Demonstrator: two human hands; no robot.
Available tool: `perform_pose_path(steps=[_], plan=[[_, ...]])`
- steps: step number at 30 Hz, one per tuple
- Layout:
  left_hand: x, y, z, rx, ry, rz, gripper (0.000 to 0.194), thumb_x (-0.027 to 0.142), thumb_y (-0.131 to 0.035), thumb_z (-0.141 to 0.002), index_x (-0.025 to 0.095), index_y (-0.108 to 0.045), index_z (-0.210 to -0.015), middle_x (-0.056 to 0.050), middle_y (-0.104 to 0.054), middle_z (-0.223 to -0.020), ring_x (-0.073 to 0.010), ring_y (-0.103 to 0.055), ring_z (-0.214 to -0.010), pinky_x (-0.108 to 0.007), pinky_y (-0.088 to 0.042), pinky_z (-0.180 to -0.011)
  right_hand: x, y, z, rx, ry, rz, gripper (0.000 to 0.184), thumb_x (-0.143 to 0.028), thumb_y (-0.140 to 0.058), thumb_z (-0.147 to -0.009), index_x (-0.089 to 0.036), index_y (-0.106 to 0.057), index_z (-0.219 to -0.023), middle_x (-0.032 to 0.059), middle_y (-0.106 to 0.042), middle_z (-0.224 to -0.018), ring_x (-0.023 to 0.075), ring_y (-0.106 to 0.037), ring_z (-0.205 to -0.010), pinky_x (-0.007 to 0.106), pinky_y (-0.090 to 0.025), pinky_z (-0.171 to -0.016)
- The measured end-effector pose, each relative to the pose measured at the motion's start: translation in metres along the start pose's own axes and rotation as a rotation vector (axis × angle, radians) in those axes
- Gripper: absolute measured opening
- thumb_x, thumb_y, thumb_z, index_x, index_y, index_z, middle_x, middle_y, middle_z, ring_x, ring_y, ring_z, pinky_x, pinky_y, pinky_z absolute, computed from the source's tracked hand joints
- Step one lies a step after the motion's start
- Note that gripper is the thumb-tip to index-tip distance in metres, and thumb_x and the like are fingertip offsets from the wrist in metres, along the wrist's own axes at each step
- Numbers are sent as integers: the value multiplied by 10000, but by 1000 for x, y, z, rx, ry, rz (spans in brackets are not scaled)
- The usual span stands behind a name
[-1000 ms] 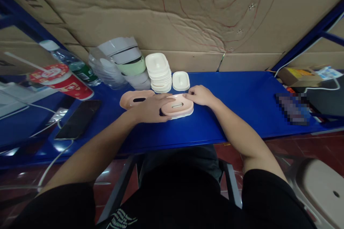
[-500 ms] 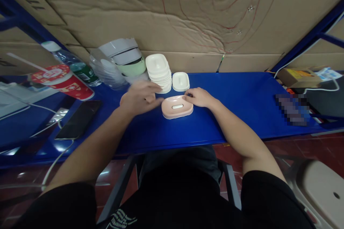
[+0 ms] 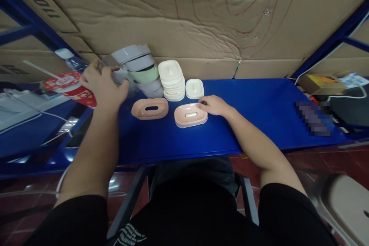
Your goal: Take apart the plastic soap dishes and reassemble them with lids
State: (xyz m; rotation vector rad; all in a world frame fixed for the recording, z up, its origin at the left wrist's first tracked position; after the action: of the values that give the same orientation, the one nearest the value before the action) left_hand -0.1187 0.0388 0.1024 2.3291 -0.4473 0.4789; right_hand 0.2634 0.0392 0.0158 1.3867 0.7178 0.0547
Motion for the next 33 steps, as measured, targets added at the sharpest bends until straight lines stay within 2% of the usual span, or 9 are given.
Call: perform_pose_path(steps=[3, 6, 10, 15, 18, 22, 27, 33], plan=[[3, 0, 1, -35, 19, 28, 406, 379, -720, -796, 205, -727, -1163, -124, -529, -1671, -447, -349, -1602, -695, -85, -1241, 0, 0, 0, -1, 2, 2, 461, -567, -556, -1031, -191, -796, -1147, 96, -833, -1013, 245, -753, -899, 322, -454, -737], [11, 4, 3, -77, 74, 85, 414, 479, -746, -768, 251, -716, -1111, -86, -601, -1608, -432, -304, -1625, -685, -76, -1231, 1, -1, 0, -5, -6, 2, 461, -561, -556, -1031, -190, -796, -1161, 98, -834, -1023, 249, -753, -902, 326, -452, -737], [23, 13, 2, -78, 111, 41, 405, 575, -697, -778, 267, -699, -1040, -66, -583, -1629, -398, -337, -1621, -655, -89, -1236, 1, 0, 0, -5, -8, 5, 455, -560, -556, -1033, -191, -795, -1149, 94, -836, -1030, 246, -752, -905, 322, -449, -736], [24, 10, 0, -143, 100, 49, 397, 583, -694, -808, 271, -677, -1054, -43, -608, -1595, -374, -254, -1665, -634, -83, -1233, -1, 1, 1, -3, -5, 7, 448, -557, -557, -1035, -188, -790, -1139, 93, -833, -1017, 242, -750, -895, 315, -445, -730], [18, 9, 0, -81, 41, 82, 389, 515, -716, -843, 226, -678, -1103, -50, -508, -1677, -407, -290, -1632, -646, -84, -1223, -2, 1, 1, -6, 4, 2, 451, -559, -556, -1035, -186, -790, -1135, 96, -831, -1011, 242, -749, -887, 317, -446, -733], [13, 11, 0, 9, -6, 6, 334, 358, -763, -866, 197, -690, -1150, -108, -356, -1760, -420, -381, -1560, -644, -185, -1192, 0, 0, 0, -8, -1, -4, 473, -583, -556, -1034, -190, -792, -1148, 95, -831, -1007, 241, -746, -881, 316, -445, -725], [15, 17, 0, 35, 23, -42, 318, 318, -793, -889, 184, -680, -1155, -159, -319, -1763, -434, -409, -1528, -643, -207, -1183, 1, 0, 0, 1, 4, -3, 479, -589, -554, -1031, -191, -796, -1143, 90, -830, -995, 235, -740, -877, 312, -438, -724], [14, 25, 2, 156, 27, -86, 388, 274, -826, -849, 134, -650, -1164, -273, -330, -1730, -435, -433, -1503, -640, -272, -1168, 0, 0, 0, -3, -3, -5, 473, -579, -553, -1028, -191, -797, -1145, 85, -827, -985, 226, -735, -865, 306, -429, -721]])
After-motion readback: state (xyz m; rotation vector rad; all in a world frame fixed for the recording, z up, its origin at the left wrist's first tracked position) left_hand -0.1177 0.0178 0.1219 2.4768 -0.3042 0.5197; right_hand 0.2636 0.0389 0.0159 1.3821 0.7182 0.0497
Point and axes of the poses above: each hand's wrist, its own z-axis away from the middle knuckle, its own y-axis out of the back of the hand, x = y × z, the point moved 7 cm from there along -z, towards the middle knuckle
